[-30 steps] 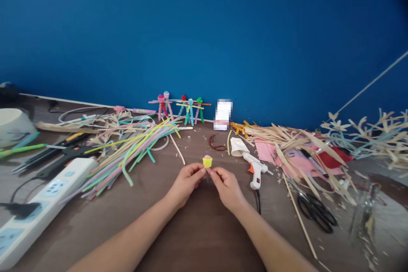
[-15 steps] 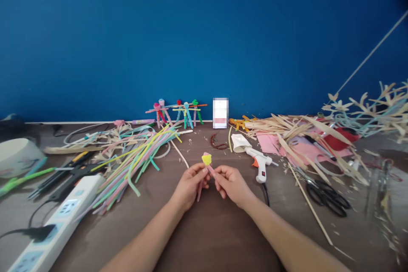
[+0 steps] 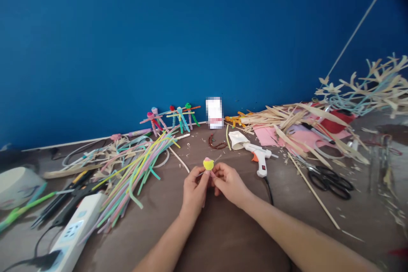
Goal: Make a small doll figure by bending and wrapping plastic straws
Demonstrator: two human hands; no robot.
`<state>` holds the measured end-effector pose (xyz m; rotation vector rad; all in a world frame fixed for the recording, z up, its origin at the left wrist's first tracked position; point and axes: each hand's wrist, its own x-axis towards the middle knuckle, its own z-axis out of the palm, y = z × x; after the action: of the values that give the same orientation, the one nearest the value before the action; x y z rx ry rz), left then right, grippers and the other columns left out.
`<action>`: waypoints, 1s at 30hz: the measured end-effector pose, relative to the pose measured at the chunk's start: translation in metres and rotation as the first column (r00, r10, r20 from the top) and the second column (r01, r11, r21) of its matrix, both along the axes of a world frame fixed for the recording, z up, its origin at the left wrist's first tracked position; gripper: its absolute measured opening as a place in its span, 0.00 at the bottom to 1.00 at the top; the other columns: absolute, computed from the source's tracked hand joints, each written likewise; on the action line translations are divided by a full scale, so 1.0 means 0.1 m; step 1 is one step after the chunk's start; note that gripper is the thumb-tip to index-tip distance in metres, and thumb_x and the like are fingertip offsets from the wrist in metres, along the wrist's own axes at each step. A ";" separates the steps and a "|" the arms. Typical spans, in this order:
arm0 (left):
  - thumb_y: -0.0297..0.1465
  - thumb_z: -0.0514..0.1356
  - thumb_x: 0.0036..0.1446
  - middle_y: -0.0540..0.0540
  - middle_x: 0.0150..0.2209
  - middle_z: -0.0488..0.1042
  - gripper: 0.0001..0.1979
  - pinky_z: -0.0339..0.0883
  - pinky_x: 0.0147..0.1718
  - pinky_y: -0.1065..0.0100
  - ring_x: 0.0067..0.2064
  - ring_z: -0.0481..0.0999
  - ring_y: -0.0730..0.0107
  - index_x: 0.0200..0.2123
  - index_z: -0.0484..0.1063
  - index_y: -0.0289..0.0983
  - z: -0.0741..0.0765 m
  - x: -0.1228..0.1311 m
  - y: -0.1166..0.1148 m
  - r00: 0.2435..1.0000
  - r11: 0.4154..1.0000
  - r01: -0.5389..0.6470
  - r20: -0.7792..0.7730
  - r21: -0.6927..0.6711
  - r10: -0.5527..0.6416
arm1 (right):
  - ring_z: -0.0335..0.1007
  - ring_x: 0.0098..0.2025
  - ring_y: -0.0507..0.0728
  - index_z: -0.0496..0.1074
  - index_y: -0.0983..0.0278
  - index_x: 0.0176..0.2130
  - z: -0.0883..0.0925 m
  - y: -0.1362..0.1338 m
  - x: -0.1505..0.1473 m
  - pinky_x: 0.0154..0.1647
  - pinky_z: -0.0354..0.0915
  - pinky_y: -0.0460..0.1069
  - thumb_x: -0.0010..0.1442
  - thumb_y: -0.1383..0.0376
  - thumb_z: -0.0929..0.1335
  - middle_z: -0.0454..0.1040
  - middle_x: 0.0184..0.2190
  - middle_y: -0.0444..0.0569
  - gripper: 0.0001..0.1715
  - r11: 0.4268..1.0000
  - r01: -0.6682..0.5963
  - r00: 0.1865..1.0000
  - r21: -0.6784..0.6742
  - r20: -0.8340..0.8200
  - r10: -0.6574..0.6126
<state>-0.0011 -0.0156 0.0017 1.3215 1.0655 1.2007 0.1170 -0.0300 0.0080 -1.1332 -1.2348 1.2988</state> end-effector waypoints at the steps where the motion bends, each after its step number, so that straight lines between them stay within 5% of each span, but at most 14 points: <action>1: 0.36 0.58 0.48 0.50 0.26 0.67 0.10 0.61 0.29 0.74 0.29 0.66 0.73 0.28 0.70 0.35 0.00 0.00 -0.01 1.000 1.000 0.001 -0.009 0.015 -0.001 | 0.57 0.12 0.44 0.62 0.65 0.28 0.01 0.00 0.00 0.12 0.53 0.40 0.51 0.62 0.64 0.65 0.18 0.38 0.07 1.000 0.008 1.000 0.000 -0.002 -0.008; 9: 0.38 0.59 0.47 0.53 0.19 0.66 0.12 0.60 0.22 0.75 0.20 0.64 0.78 0.26 0.67 0.34 0.04 0.01 -0.01 0.979 0.978 0.108 0.192 -0.177 -0.074 | 0.54 0.10 0.43 0.62 0.66 0.23 0.04 0.02 0.01 0.10 0.49 0.40 0.47 0.59 0.67 0.66 0.15 0.39 0.13 0.995 0.023 0.979 -0.097 -0.202 -0.042; 16: 0.34 0.62 0.44 0.53 0.16 0.65 0.11 0.57 0.15 0.80 0.15 0.60 0.84 0.23 0.66 0.32 -0.01 -0.05 0.07 0.864 0.836 0.367 0.483 -0.409 -0.142 | 0.57 0.10 0.44 0.63 0.67 0.20 0.06 0.03 0.03 0.10 0.52 0.40 0.41 0.58 0.71 0.67 0.14 0.39 0.17 0.975 -0.113 0.905 -0.190 -0.424 0.022; 20: 0.31 0.63 0.43 0.53 0.17 0.66 0.09 0.58 0.15 0.82 0.15 0.61 0.86 0.23 0.67 0.32 -0.03 -0.08 0.09 0.811 0.797 0.405 0.579 -0.449 -0.087 | 0.58 0.10 0.44 0.64 0.68 0.20 0.07 0.03 0.03 0.11 0.54 0.40 0.40 0.58 0.72 0.67 0.14 0.40 0.17 0.966 -0.153 0.902 -0.207 -0.428 0.052; 30: 0.28 0.65 0.41 0.50 0.24 0.72 0.11 0.66 0.26 0.74 0.24 0.71 0.77 0.32 0.70 0.33 0.05 -0.03 0.04 0.909 0.906 0.285 0.387 -0.312 -0.153 | 0.60 0.14 0.45 0.64 0.67 0.23 -0.04 0.05 0.04 0.15 0.57 0.40 0.46 0.59 0.69 0.69 0.16 0.41 0.14 0.986 0.099 0.977 -0.135 -0.177 -0.123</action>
<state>-0.0045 -0.0120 0.0065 0.8695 0.7987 0.9653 0.1212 -0.0246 0.0045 -1.1260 -0.9517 1.3783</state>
